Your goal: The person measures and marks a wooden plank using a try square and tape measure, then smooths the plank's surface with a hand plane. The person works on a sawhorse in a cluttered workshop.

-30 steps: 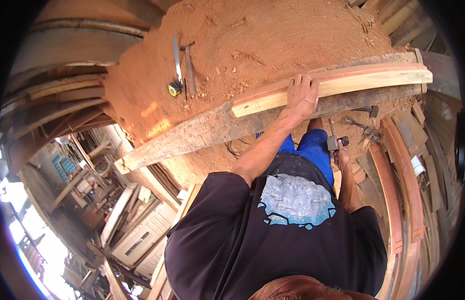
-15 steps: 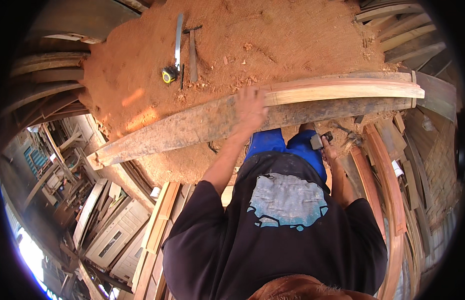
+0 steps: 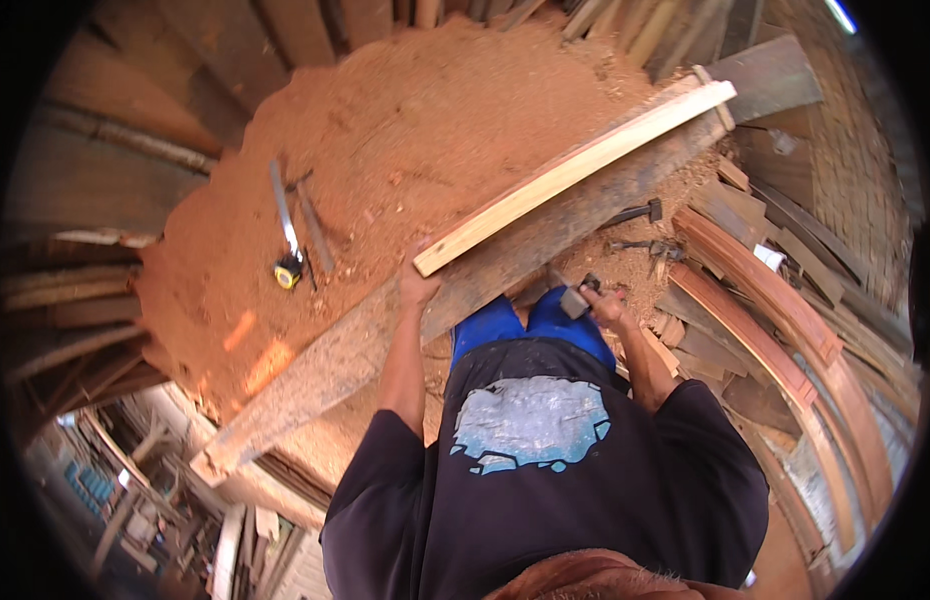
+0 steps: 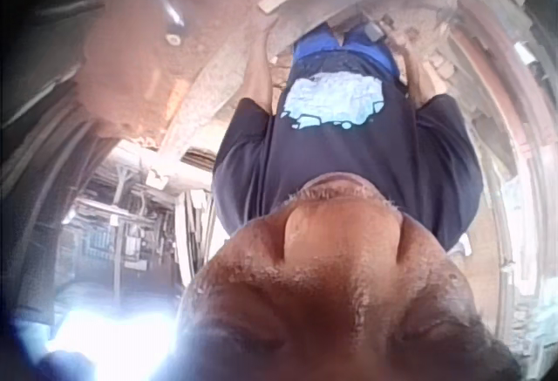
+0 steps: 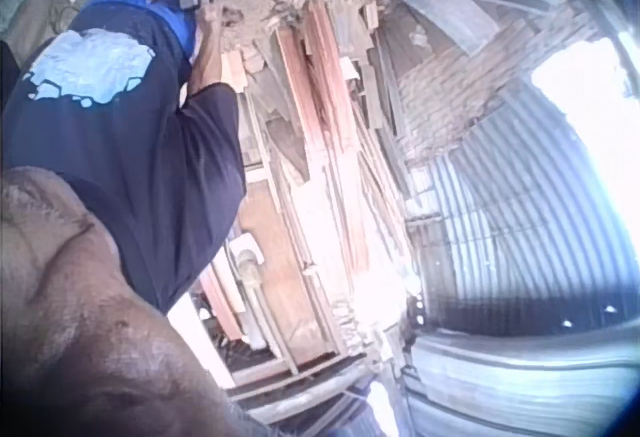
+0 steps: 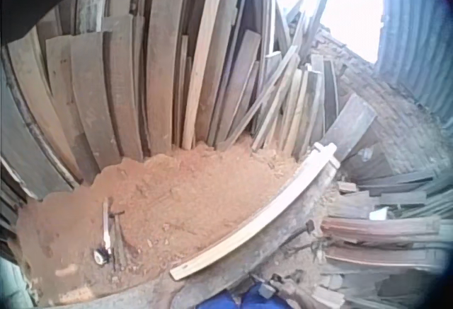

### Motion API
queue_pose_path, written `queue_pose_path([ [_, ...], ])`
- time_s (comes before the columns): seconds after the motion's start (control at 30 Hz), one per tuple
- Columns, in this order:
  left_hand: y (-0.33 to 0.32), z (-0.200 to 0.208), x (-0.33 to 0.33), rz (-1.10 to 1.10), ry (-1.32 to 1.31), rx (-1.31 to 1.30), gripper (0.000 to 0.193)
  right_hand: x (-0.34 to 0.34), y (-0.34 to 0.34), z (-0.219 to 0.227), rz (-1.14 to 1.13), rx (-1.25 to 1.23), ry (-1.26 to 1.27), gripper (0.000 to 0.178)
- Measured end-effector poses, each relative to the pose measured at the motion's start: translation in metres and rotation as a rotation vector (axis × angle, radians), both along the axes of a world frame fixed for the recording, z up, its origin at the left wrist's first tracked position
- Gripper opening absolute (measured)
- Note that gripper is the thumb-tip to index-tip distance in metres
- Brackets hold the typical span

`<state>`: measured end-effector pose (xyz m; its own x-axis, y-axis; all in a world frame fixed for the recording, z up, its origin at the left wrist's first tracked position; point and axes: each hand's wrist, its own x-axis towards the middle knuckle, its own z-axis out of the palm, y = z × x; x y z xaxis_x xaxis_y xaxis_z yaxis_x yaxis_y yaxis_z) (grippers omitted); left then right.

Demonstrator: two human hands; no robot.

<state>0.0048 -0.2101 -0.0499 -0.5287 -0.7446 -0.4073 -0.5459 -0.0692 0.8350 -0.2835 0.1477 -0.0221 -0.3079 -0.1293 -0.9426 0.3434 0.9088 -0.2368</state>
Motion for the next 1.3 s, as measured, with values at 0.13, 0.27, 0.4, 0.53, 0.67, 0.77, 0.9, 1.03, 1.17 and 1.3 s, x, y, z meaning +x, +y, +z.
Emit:
queue_pose_path([
  [0.13,0.004,0.030,0.004,-0.051,0.001,-0.043,0.056,0.019,0.009,0.003,0.082,0.017,-0.054,0.061],
  [0.27,0.008,0.136,-0.021,-0.070,0.154,-0.073,0.052,0.037,0.041,0.003,-0.011,-0.004,-0.149,0.064],
  [0.4,0.009,0.269,-0.061,-0.141,0.285,-0.394,0.052,0.049,0.059,0.037,-0.073,0.004,-0.164,0.067],
  [0.53,0.024,0.367,-0.126,-0.217,0.495,-0.715,0.056,0.051,0.097,0.029,-0.015,-0.032,-0.106,0.069],
  [0.67,0.058,0.433,-0.185,-0.316,0.727,-1.066,0.054,0.059,0.136,0.051,-0.077,-0.063,-0.046,0.067],
  [0.77,0.083,0.461,-0.216,-0.350,0.892,-1.130,0.053,0.066,0.162,0.049,-0.135,-0.016,0.012,0.064],
  [0.9,0.104,0.479,-0.230,-0.387,1.045,-0.979,0.055,0.106,0.200,-0.018,-0.267,-0.113,0.448,0.058],
  [1.03,0.118,0.480,-0.227,-0.481,1.087,-0.917,0.058,0.129,0.155,0.014,-0.344,-0.019,0.320,0.062],
  [1.17,0.116,0.493,-0.222,-0.602,1.125,-0.799,0.071,0.141,0.120,0.024,-0.343,-0.021,0.342,0.061],
  [1.3,0.112,0.496,-0.227,-0.651,1.182,-0.748,0.075,0.151,0.111,0.012,-0.338,-0.070,0.365,0.059],
])
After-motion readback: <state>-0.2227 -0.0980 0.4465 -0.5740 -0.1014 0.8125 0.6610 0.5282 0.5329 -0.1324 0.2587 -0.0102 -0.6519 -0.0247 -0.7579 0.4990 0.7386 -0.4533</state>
